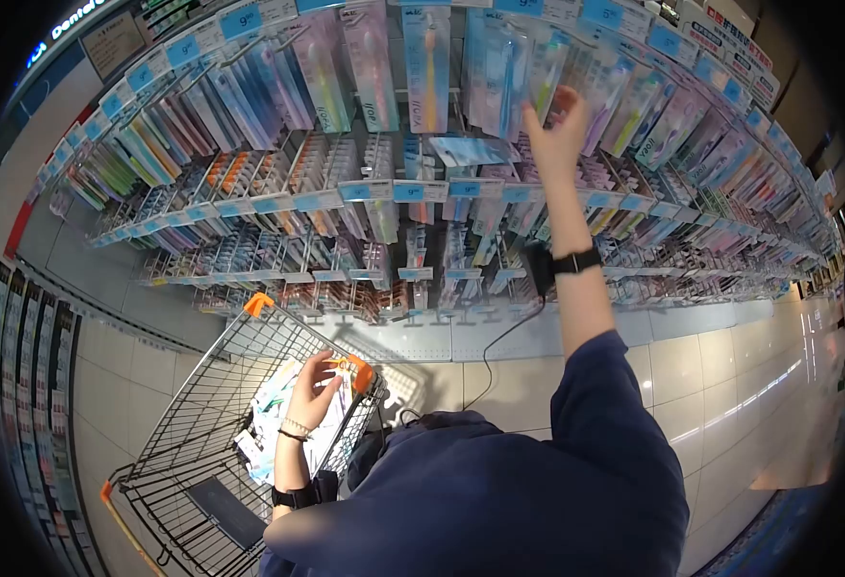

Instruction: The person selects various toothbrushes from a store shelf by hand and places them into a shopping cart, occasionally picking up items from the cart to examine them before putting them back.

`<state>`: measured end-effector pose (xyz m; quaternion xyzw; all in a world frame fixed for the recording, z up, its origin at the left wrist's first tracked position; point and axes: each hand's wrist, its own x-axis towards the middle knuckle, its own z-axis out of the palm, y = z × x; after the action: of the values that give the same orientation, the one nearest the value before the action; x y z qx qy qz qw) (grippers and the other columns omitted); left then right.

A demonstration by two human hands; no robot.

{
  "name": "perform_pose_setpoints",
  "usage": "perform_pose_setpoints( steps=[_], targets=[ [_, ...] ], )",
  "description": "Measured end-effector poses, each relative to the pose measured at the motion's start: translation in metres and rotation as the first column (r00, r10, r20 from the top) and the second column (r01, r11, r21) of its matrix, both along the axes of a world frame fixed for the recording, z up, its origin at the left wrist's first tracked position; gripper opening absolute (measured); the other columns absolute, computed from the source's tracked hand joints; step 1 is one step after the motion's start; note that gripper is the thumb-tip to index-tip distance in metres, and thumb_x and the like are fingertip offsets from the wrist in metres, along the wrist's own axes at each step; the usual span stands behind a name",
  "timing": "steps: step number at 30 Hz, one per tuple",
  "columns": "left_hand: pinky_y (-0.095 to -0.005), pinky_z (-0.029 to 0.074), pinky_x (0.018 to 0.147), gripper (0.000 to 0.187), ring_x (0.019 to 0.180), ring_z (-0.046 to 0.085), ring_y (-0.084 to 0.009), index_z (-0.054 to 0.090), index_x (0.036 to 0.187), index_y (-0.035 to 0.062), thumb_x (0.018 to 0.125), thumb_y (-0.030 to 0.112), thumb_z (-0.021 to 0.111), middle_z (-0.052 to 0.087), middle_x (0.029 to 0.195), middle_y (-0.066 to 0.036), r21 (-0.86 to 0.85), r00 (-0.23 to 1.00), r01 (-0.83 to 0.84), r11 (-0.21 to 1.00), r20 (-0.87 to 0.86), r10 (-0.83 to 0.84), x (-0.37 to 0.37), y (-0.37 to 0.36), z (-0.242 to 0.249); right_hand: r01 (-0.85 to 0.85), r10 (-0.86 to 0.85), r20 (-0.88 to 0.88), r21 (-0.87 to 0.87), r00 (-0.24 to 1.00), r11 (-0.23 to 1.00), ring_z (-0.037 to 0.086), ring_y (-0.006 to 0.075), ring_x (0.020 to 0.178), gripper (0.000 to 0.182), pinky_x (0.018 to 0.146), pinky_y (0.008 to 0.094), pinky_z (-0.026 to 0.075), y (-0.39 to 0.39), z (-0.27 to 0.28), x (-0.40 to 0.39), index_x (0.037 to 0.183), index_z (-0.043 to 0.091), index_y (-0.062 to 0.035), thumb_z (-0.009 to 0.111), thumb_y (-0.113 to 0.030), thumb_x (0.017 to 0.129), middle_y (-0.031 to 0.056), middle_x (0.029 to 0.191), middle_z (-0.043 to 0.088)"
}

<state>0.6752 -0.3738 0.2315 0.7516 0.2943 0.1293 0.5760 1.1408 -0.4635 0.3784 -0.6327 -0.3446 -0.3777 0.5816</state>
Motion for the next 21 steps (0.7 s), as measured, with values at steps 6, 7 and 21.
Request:
perform_pose_setpoints(
  steps=[6, 7, 21],
  targets=[
    [-0.0261, 0.044, 0.076, 0.042, 0.091, 0.052, -0.0148, 0.041, 0.119, 0.0091, 0.08, 0.008, 0.056, 0.052, 0.105, -0.008, -0.05, 0.999, -0.028, 0.998, 0.039, 0.03, -0.008, -0.001, 0.002, -0.264, 0.247, -0.116, -0.622, 0.962, 0.737, 0.05, 0.0323, 0.097, 0.028, 0.083, 0.0387, 0.04, -0.025, -0.021, -0.01, 0.093, 0.057, -0.0013, 0.058, -0.008, 0.066, 0.0163, 0.094, 0.057],
    [-0.0259, 0.044, 0.076, 0.042, 0.091, 0.052, -0.0146, 0.041, 0.119, 0.009, 0.08, 0.008, 0.056, 0.051, 0.105, -0.009, -0.056, 0.999, -0.035, 0.998, 0.038, 0.038, -0.008, -0.001, 0.003, -0.264, 0.245, -0.119, -0.622, 0.962, 0.737, 0.05, 0.0323, 0.097, 0.028, 0.083, 0.0387, 0.04, -0.019, -0.024, -0.003, 0.093, 0.057, -0.0013, 0.058, -0.008, 0.066, 0.0163, 0.094, 0.057],
    [-0.0252, 0.045, 0.073, 0.044, 0.087, 0.054, -0.0144, 0.038, 0.119, 0.0061, 0.08, 0.006, 0.056, 0.052, 0.102, -0.011, -0.097, 0.998, 0.001, 0.995, 0.062, 0.005, -0.001, -0.009, 0.008, -0.137, -0.077, -0.129, -0.985, 0.989, -0.104, 0.055, 0.0341, 0.089, 0.037, 0.07, 0.0414, 0.046, 0.056, -0.044, 0.029, 0.11, 0.05, 0.0004, 0.051, -0.014, 0.076, 0.0235, 0.098, 0.055]
  ],
)
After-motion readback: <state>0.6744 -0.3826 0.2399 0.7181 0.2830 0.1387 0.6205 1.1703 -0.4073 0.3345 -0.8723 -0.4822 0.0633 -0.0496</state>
